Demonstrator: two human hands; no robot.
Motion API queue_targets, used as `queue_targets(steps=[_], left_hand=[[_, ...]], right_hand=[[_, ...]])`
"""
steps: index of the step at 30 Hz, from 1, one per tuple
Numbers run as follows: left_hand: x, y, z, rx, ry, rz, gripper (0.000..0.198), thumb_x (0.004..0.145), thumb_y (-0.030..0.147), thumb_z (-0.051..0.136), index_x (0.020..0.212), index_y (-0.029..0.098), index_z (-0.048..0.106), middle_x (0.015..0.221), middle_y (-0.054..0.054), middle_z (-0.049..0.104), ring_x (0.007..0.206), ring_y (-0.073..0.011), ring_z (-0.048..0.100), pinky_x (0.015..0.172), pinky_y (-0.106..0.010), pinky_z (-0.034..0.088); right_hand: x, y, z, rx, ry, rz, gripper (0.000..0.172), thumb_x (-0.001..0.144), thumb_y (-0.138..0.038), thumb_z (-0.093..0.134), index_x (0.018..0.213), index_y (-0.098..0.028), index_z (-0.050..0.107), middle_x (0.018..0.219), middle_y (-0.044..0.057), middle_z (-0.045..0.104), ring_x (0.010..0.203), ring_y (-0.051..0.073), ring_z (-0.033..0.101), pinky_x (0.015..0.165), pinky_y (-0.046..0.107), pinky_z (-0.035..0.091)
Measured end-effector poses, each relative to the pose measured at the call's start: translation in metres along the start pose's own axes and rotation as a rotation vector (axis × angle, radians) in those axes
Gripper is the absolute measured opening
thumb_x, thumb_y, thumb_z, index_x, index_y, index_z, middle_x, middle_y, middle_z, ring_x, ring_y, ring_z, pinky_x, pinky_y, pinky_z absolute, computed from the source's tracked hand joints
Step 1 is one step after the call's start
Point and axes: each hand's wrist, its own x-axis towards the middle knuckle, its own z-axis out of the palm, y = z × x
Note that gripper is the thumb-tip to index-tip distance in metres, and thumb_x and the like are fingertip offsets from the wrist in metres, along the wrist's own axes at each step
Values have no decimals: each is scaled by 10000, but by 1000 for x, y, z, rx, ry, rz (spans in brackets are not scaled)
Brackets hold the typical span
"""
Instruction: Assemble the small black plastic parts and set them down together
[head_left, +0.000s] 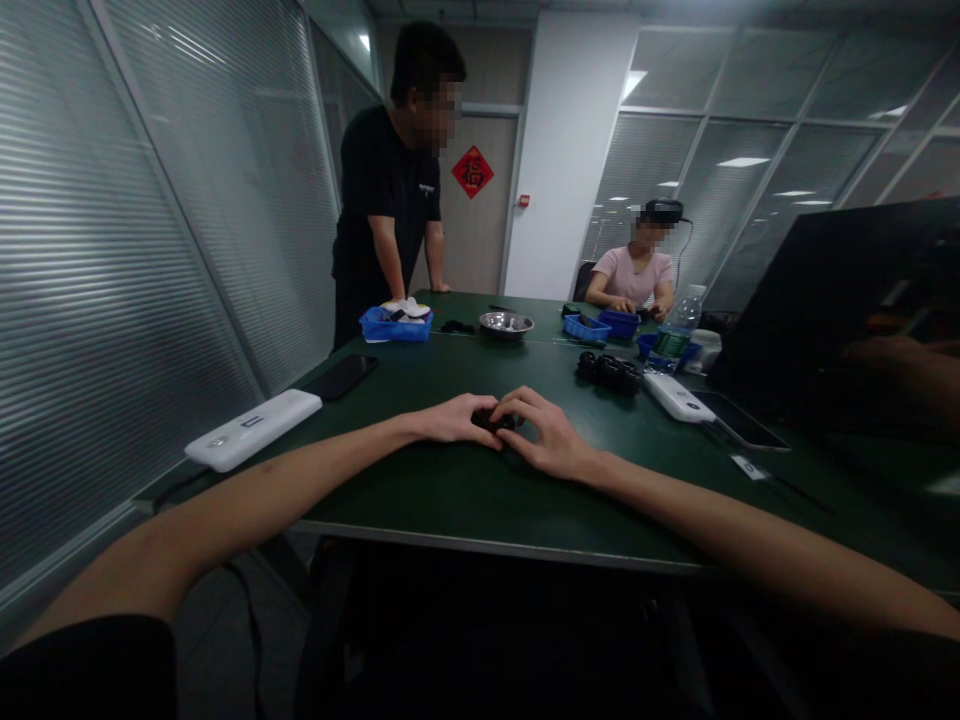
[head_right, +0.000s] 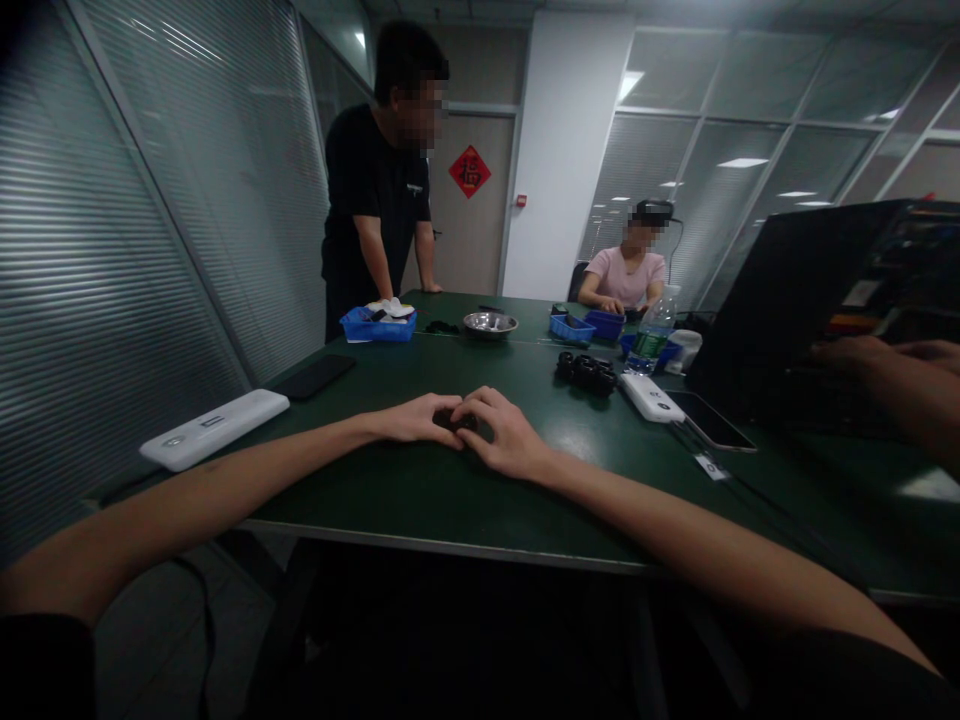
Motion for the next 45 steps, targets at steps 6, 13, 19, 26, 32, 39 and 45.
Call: queue_targets(steps=[6, 13, 19, 26, 32, 39, 45], left_hand=[[0, 4, 1, -25, 1, -5, 427, 786, 412, 810, 1093, 160, 653, 1104, -48, 654, 1078, -223, 611, 945, -343, 455], [0, 3, 2, 2, 8, -11, 408, 782, 420, 811, 1051, 154, 656, 1038, -38, 653, 1021, -215, 614, 908, -338, 458], [-1, 5, 1, -67, -3, -5, 470, 789, 401, 810, 1158, 153, 661, 1151, -77, 673, 1105, -234, 620, 974, -363, 454], [-1, 7, 1, -23, -3, -18, 441, 795, 408, 802, 1124, 151, 660, 1112, -64, 662, 1052, -222, 617, 937, -354, 458], [0, 3, 1, -11, 9, -12, 448, 784, 443, 805, 1089, 153, 652, 1100, -55, 652, 1057, -222, 607, 922, -337, 449], [0, 4, 1, -2, -6, -11, 418, 805, 430, 788, 1067, 141, 638, 1086, -54, 637, 1033, -217, 602, 904, -334, 453], [1, 1, 1, -4, 7, -9, 459, 788, 423, 809, 1119, 148, 649, 1112, -65, 659, 1064, -234, 611, 940, -360, 460]], right_hand=[[1, 2, 1, -38, 7, -16, 148, 971, -263, 659, 1117, -249, 664, 1132, 80, 631, 1040, 245, 609, 906, 431, 552], [2, -3, -1, -52, -13, -32, 121, 972, -217, 644, 1090, -240, 655, 1120, 82, 629, 1048, 246, 601, 902, 432, 551], [-1, -4, 1, 19, 11, -29, 230, 960, -237, 642, 1188, -240, 613, 1199, 93, 597, 1024, 231, 614, 875, 416, 577], [-1, 1, 2, -77, 24, -12, 179, 972, -256, 648, 1151, -247, 634, 1112, 82, 609, 1015, 244, 602, 885, 433, 554], [-1, -2, -2, -20, -19, -41, 205, 967, -227, 628, 1171, -242, 619, 1171, 87, 608, 1047, 241, 604, 916, 431, 556], [0, -4, 0, -47, -8, -35, 192, 967, -227, 629, 1159, -241, 631, 1162, 90, 619, 1079, 250, 603, 937, 437, 549], [0, -4, -2, -56, -17, -54, 236, 957, -216, 635, 1192, -236, 616, 1181, 95, 627, 1102, 266, 581, 963, 468, 530]])
